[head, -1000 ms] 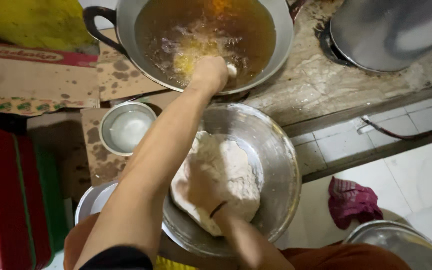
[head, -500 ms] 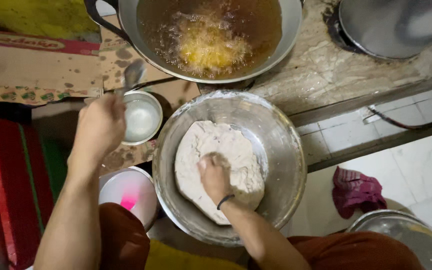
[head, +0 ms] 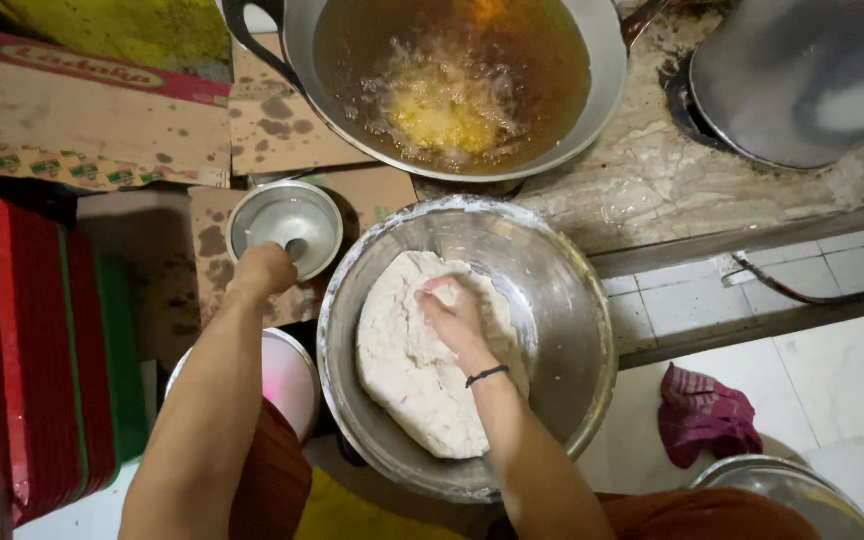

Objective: The person pinches off small pieces of dough from a large bowl, rolls them into balls, and drops them into a pan of hot oil to fry. The person repeats this process continuously throughout the clip.

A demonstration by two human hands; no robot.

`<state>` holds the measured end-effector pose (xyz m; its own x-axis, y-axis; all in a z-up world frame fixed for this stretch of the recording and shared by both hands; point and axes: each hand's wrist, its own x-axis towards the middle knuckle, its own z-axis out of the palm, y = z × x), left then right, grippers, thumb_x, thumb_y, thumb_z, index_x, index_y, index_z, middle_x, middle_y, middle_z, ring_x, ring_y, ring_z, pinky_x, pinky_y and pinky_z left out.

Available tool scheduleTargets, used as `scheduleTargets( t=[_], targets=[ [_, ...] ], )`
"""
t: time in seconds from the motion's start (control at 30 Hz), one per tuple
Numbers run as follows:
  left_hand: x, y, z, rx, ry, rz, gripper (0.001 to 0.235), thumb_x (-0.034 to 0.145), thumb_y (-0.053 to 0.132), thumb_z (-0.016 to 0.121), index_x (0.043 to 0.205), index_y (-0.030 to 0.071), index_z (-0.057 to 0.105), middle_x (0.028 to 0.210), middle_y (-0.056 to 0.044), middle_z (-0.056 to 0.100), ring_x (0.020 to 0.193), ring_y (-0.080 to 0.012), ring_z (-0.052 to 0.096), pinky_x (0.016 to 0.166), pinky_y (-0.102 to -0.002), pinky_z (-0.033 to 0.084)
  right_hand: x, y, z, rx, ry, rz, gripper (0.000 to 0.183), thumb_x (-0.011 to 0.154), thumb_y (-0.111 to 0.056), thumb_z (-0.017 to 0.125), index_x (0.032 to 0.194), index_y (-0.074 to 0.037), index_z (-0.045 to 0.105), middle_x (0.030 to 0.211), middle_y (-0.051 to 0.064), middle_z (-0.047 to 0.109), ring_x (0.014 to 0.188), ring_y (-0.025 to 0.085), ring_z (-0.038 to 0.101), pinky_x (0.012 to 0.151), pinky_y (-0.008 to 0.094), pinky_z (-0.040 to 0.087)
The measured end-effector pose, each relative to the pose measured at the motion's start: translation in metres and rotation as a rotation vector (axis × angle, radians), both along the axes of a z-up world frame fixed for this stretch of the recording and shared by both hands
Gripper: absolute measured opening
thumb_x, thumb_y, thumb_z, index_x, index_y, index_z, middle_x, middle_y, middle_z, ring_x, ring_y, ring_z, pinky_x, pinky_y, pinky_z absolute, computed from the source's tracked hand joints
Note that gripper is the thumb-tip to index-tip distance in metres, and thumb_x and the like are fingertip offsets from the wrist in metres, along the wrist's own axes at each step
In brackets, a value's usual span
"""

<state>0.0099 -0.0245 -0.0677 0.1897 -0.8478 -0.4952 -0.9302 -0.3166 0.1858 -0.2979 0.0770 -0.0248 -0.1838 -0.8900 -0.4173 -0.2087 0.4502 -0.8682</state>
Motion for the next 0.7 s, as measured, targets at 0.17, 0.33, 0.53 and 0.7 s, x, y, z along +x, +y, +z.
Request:
scheduleTargets(
  t=[0.17,0.33,0.53,0.7],
  targets=[
    [0.000,0.002,0.008,-0.014,0.030,0.019,0.053,0.074,0.033,0.063,0.101,-0.013,0.066,0.097,-0.031,0.067,0.100,-0.0439,0.063,0.081,-0.050,0.053,-0.001,0.002,0.030,-0.282,0.144,-0.003,0.034,0.065,-0.039,0.084,0.090,-0.020,0.069,0.086,0.006,0.071,0.090,0.020,0.067,0.080,0.032,0.051],
    [-0.022,0.020,0.066,0.029,0.014,0.035,0.044,0.079,0.029,0.054,0.095,-0.011,0.067,0.098,-0.029,0.068,0.100,-0.0414,0.065,0.079,-0.048,0.054,-0.001,0.004,0.046,-0.255,0.045,0.091,0.083,0.055,-0.046,0.088,0.125,-0.012,0.062,0.104,0.013,0.071,0.110,0.025,0.063,0.097,0.037,0.048],
    [-0.011,0.013,0.048,-0.056,-0.011,-0.056,0.041,0.081,0.022,0.046,0.095,-0.008,0.070,0.091,-0.028,0.069,0.094,-0.0423,0.066,0.077,-0.047,0.054,0.004,0.003,0.038,-0.311,0.112,-0.046,0.036,0.063,-0.039,0.088,0.091,-0.023,0.071,0.084,0.001,0.071,0.081,0.013,0.066,0.075,0.025,0.050],
    [-0.003,0.010,0.049,-0.094,-0.016,-0.136,0.041,0.083,0.019,0.042,0.103,-0.005,0.069,0.093,-0.027,0.069,0.094,-0.0423,0.067,0.080,-0.047,0.054,0.014,0.013,0.053,-0.346,-0.033,0.024,0.055,0.057,-0.028,0.091,0.108,-0.018,0.071,0.095,0.004,0.073,0.090,0.013,0.065,0.084,0.028,0.049]
  ],
)
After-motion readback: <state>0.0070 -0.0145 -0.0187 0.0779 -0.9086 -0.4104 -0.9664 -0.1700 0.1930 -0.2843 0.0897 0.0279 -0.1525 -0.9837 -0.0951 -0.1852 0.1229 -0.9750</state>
